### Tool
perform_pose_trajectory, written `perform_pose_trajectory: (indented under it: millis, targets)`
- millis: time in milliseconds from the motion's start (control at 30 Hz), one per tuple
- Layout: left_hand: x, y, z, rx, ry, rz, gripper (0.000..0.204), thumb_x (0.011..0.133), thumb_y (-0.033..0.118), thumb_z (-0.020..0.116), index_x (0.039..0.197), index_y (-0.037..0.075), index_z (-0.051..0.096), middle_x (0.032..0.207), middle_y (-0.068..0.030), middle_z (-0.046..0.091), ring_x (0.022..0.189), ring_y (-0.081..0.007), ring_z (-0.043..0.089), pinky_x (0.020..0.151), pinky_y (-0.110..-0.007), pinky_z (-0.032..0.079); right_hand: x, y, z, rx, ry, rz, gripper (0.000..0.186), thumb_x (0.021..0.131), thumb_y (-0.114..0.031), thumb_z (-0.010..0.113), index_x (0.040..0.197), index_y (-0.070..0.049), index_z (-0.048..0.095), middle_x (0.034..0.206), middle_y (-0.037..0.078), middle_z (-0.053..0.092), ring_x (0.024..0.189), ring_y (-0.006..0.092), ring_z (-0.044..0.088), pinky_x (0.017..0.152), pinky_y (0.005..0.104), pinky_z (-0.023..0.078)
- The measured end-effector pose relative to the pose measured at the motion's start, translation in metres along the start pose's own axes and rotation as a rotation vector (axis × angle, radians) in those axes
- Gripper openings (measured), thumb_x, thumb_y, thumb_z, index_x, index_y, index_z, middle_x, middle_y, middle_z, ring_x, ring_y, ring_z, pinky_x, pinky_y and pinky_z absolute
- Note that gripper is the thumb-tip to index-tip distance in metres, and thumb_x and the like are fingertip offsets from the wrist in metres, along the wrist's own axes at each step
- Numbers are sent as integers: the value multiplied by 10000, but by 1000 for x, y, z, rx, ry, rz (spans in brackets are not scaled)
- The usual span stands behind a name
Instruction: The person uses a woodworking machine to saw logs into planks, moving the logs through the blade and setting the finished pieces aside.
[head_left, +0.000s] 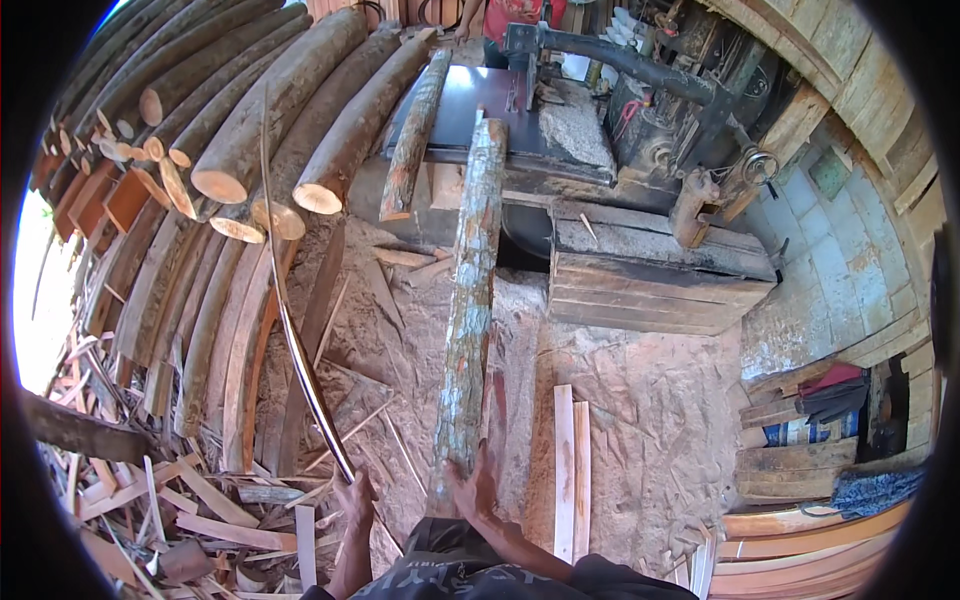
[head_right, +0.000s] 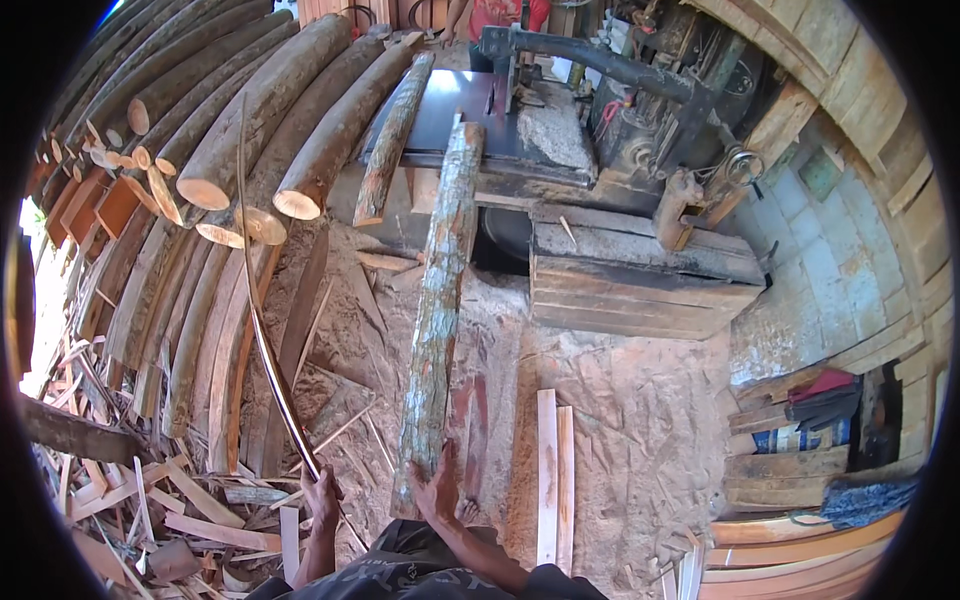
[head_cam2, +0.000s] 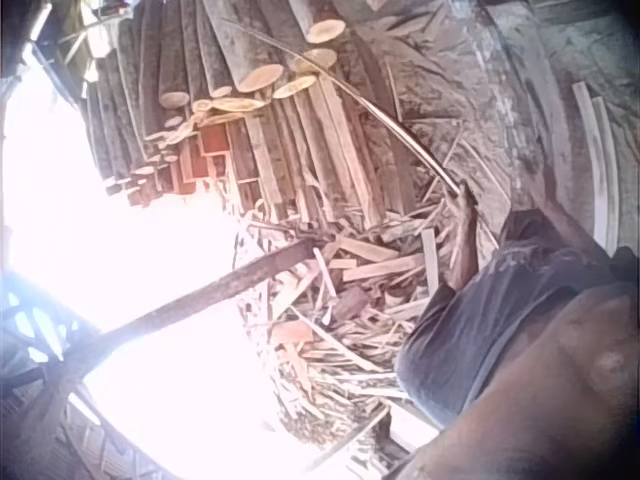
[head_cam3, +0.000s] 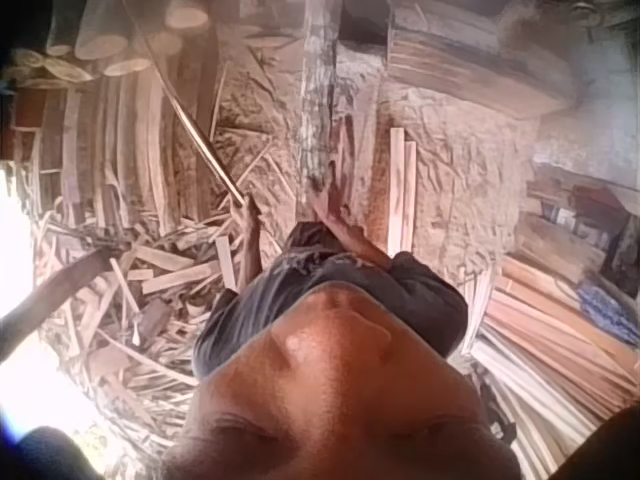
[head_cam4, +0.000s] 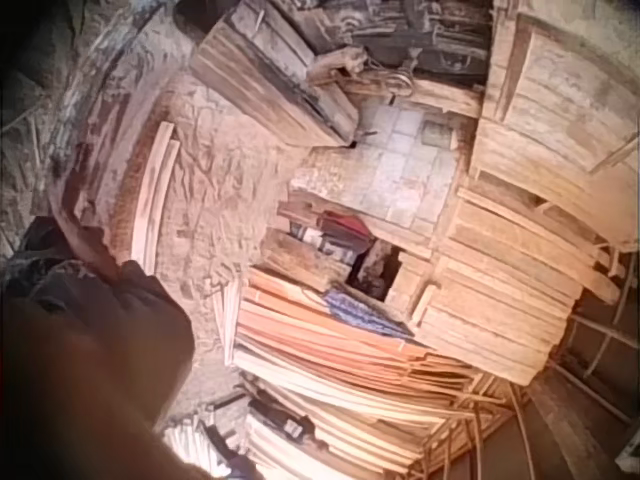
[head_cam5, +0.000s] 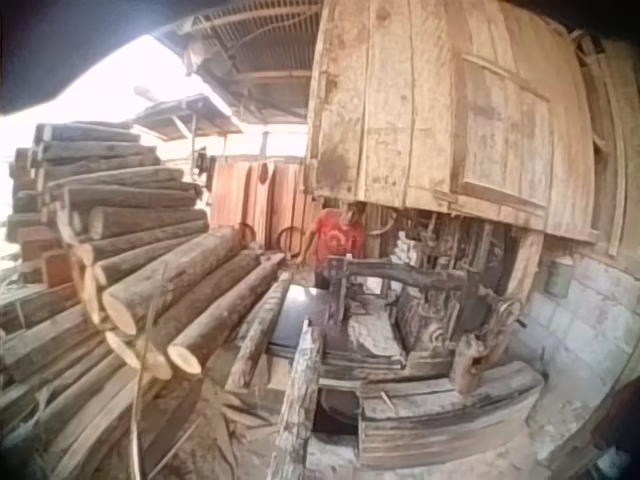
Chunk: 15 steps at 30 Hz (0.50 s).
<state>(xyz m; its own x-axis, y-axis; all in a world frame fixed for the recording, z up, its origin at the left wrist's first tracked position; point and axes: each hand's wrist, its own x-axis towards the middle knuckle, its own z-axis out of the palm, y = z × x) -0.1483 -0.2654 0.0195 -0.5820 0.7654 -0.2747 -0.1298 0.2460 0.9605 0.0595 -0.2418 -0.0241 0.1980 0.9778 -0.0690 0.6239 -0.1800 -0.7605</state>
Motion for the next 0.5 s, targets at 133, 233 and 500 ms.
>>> perform_pose_trajectory:
  millis: [133, 233, 500]
  targets:
    - [15, 7, 0, -47, 105, 19, 144, 824, 127, 595, 874, 64, 475, 525, 22, 415, 355, -70, 380, 314, -227, 325, 38, -15, -27, 263, -67, 109, 810, 805, -441, 675, 1388, 4, 329, 1169, 280, 565, 1013, 373, 609, 839, 396, 488]
    - [46, 16, 8, -43, 130, 40, 117, 843, 100, 571, 884, 75, 465, 557, 26, 410, 365, -61, 376, 317, -212, 322, 118, -42, -31, 373, -81, 173, 772, 793, -444, 689, 1396, -83, 368, 1248, 225, 544, 1097, 334, 573, 908, 375, 463]
    - [138, 28, 28, -48, 294, 109, 181, 856, 129, 574, 996, 54, 488, 594, 20, 423, 367, -56, 372, 302, -205, 324, 473, -92, 9, -127, -115, 185, 808, 808, -477, 626, 1406, -63, 273, 1180, 289, 547, 1067, 427, 558, 858, 486, 452]
